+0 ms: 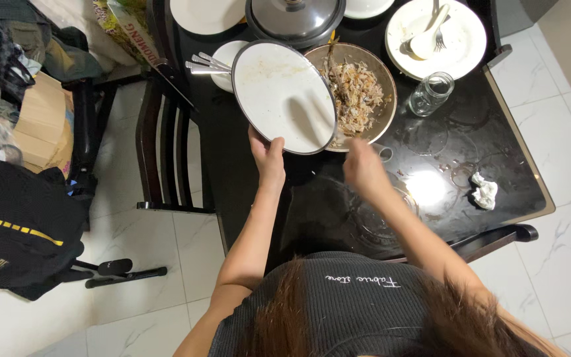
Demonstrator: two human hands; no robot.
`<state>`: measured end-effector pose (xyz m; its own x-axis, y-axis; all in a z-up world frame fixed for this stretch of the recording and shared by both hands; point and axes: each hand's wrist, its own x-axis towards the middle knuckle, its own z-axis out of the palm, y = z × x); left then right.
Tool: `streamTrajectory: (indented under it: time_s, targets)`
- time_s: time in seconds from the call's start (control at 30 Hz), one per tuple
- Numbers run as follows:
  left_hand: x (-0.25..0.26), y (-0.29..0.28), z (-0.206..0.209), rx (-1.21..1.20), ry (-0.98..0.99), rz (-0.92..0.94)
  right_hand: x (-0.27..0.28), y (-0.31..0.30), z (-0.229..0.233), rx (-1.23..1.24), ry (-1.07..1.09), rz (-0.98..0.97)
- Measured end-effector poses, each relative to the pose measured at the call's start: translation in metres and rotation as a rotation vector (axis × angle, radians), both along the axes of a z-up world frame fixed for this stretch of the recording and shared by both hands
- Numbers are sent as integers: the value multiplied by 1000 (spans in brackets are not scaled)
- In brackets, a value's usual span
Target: The person clears a dining table after a meal by scraping leftover food from several plates into a large serving bowl. They stack the plates, gather cutlery into a bowl, wipe the table surface with a tissue, and move various items including cups and a bottle to the side.
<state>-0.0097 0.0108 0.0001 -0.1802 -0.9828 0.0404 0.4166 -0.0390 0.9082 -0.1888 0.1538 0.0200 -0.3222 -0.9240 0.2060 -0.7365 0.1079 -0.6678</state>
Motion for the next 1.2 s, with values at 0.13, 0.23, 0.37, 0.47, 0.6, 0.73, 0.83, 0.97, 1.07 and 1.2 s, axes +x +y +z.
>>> streamTrajectory:
  time_s: [0.13, 0.23, 0.37, 0.47, 0.6, 0.73, 0.83, 0.97, 1.07, 1.2]
  targets:
    - [-1, 0, 2, 18, 17, -3, 24, 11, -10, 4, -35, 86]
    - [1, 1, 1, -13, 19, -7, 0, -5, -32, 62, 57, -68]
    - [3, -1, -5, -65, -37, 20, -21, -14, -46, 112, 95, -150]
    - [1, -4, -7, -63, 80, 22, -6, -5, -46, 90, 10, -12]
    - [3, -1, -7, -89, 19, 18, -11, -15, -48, 69, 42, -50]
    - [7, 2, -9, -92, 40, 23, -40, -19, -45, 83, 107, -170]
    - [8, 1, -8, -39, 104, 32, -29, -3, -49, -28, 92, -134]
    - [14, 2, -5, 40, 62, 56, -35, -10, -58, 60, -3, -202]
    - [18, 7, -2, 84, 118, 42, -43, -6, -47, 12, -82, -271]
    - [20, 6, -2, 110, 190, 45, -33, 1, -55, -71, -27, -192]
